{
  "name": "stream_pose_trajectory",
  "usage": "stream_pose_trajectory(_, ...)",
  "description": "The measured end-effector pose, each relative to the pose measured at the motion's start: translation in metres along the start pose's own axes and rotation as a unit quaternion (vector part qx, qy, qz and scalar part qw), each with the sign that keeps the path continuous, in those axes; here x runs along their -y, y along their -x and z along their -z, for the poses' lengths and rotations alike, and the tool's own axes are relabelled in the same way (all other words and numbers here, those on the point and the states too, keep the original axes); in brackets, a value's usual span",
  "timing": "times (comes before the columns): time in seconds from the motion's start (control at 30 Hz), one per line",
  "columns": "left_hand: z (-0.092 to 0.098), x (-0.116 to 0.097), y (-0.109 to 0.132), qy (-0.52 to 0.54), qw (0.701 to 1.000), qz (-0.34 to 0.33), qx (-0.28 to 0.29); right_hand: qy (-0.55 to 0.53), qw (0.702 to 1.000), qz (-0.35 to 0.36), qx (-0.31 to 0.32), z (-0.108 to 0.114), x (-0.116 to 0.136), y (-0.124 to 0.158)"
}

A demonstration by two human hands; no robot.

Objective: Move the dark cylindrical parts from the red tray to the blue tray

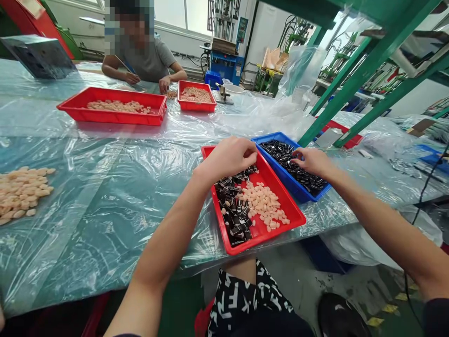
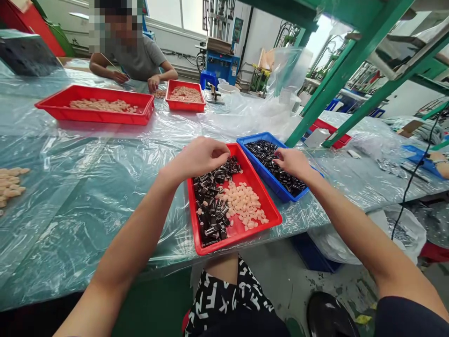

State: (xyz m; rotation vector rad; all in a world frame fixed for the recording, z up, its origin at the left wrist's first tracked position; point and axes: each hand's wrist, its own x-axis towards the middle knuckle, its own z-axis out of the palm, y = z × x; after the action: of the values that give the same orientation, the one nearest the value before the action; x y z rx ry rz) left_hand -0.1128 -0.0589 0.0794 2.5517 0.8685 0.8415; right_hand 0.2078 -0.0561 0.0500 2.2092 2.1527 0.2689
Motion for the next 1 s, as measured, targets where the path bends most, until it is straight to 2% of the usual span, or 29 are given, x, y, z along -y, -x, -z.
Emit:
stream_pose_trajectory(0.03,0.0,0.0,0.0,0.002,1.0,-0.001,0.0,-0.041,0.998,0.05,0.004,0.004,0.019,0.01)
stream_pose_trajectory(0.1,-0.001,0.001,-0.001,0.003,1.0,0.0,0.0,-0.106,0.971,0.209,0.037,0.009,0.06,0.035)
stream_pose_trajectory(0.2,-0.002,0.002,-0.001,-0.001,1.0,0.001,0.0,-0.076,0.886,0.456,0.035,0.009,0.118,0.074)
stream_pose_trajectory(0.27,-0.004,0.002,-0.001,-0.004,1.0,-0.002,-0.004,-0.027,0.82,0.571,0.017,0.007,0.143,0.091)
stream_pose_trajectory(0.37,-0.006,0.002,-0.001,-0.013,1.0,-0.004,-0.007,0.019,0.763,0.645,0.018,0.004,0.155,0.093)
stream_pose_trajectory(0.47,-0.008,0.002,-0.002,-0.015,1.0,-0.005,0.001,0.026,0.723,0.69,0.018,0.001,0.153,0.081)
stream_pose_trajectory(0.53,-0.009,0.003,-0.002,-0.013,1.0,-0.007,0.004,0.011,0.706,0.708,0.007,-0.003,0.153,0.075)
stream_pose_trajectory(0.63,-0.009,0.005,-0.003,-0.013,1.0,-0.006,-0.001,-0.038,0.716,0.697,0.011,-0.013,0.162,0.075)
stream_pose_trajectory(0.8,-0.007,0.009,-0.002,-0.019,1.0,0.0,-0.006,-0.11,0.774,0.623,0.021,-0.033,0.178,0.078)
stream_pose_trajectory(0.9,-0.009,0.01,-0.001,-0.024,1.0,-0.001,-0.007,-0.105,0.774,0.625,-0.001,-0.043,0.179,0.061)
stream_pose_trajectory(0.93,-0.009,0.011,-0.001,-0.025,1.0,-0.001,-0.006,-0.108,0.781,0.615,-0.013,-0.045,0.178,0.053)
stream_pose_trajectory(1.0,-0.011,0.011,-0.001,-0.022,1.0,-0.001,-0.003,-0.126,0.815,0.565,-0.035,-0.047,0.175,0.037)
